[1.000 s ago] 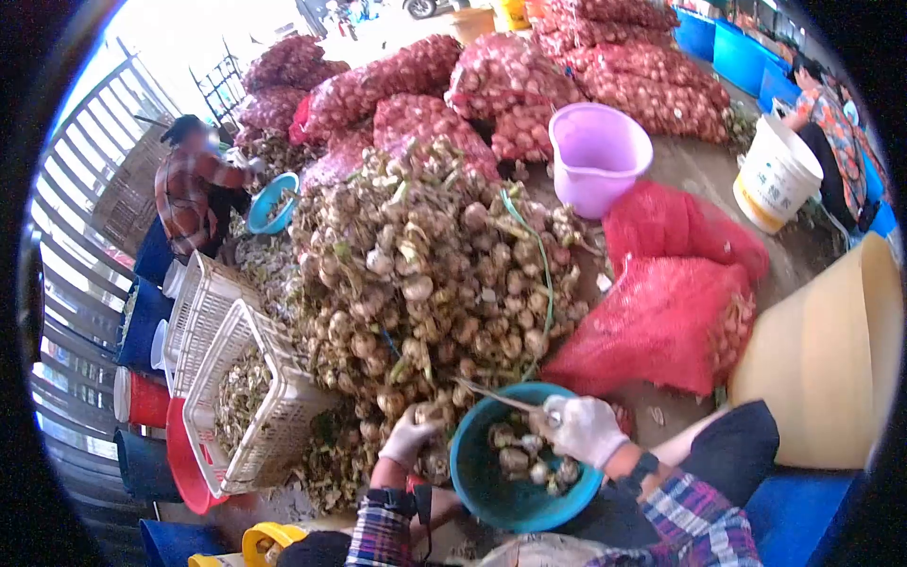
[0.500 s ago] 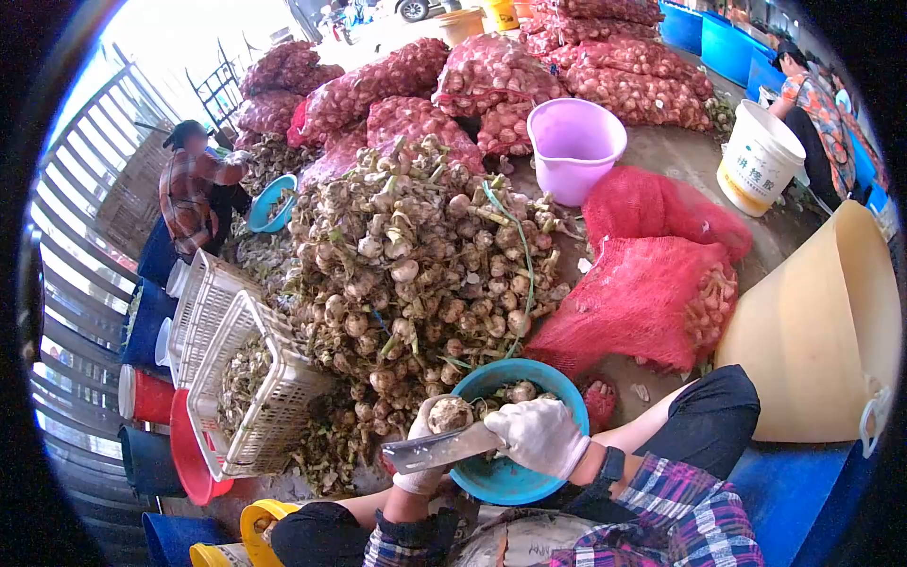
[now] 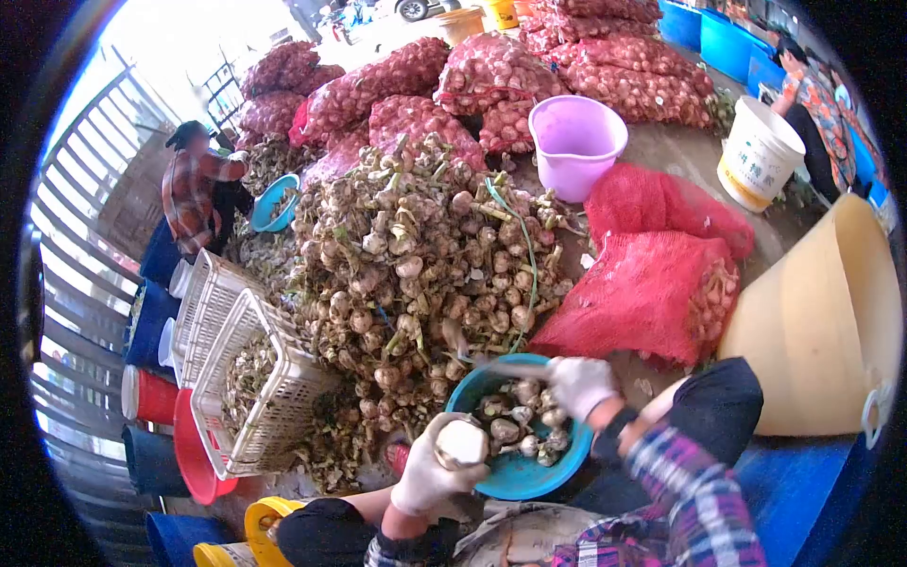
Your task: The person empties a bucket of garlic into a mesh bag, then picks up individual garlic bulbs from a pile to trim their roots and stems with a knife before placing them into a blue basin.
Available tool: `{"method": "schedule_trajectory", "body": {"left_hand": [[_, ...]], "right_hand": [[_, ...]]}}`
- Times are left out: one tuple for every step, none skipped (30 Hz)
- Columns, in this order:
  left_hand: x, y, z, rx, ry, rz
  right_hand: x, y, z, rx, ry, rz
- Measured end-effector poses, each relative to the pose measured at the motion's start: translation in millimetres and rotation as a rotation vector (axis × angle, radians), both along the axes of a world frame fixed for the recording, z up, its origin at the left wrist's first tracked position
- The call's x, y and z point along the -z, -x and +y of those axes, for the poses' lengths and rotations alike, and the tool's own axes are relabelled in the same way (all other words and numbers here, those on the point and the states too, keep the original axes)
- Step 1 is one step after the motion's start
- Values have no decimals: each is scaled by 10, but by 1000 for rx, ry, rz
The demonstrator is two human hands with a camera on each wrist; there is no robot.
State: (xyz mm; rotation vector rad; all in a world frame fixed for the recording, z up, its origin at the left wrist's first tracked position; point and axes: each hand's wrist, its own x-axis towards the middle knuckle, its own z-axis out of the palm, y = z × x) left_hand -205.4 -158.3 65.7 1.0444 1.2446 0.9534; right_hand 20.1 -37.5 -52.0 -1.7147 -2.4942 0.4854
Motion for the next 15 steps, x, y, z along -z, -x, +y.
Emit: {"method": "schedule_trajectory", "body": {"left_hand": [[-75, 55, -31, 0, -16, 28], [-95, 66, -11, -23, -51, 39], [16, 126, 4, -54, -2, -9], [123, 205, 50, -73, 40, -49], [103, 207, 71, -50, 45, -123], [214, 191, 80, -10, -31, 47], [223, 160, 101, 94, -229, 286], [204, 123, 165, 198, -440, 524], [146, 30, 138, 259, -363, 726], [182, 15, 144, 342, -572, 909], [94, 16, 123, 399, -604, 955], [-12, 17, 103, 458, -637, 997], [-31, 53, 76, 483, -674, 982], [-10, 108, 72, 657, -584, 874], [76, 106, 82, 715, -438, 688]], "right_hand": [[-90, -6, -26, 17, 5, 53], [-274, -49, 7, 11, -8, 88], [-448, -9, -47, 3, -35, 220], [-552, 34, -111, -29, -119, 288], [-668, 68, -138, -27, -44, 328], [-727, 108, -210, -17, 50, 370], [-741, 174, -256, -56, 39, 461], [-765, 231, -298, -110, 40, 519], [-828, 245, -274, -214, 77, 578], [-874, 263, -238, -324, 124, 637], [-793, 186, -129, -362, 212, 386], [-615, 36, -9, -395, 296, 133], [-431, -63, 58, -258, 344, -147], [-300, -185, 10, -169, 328, 30], [-344, -159, -13, -133, 255, 146]]}}
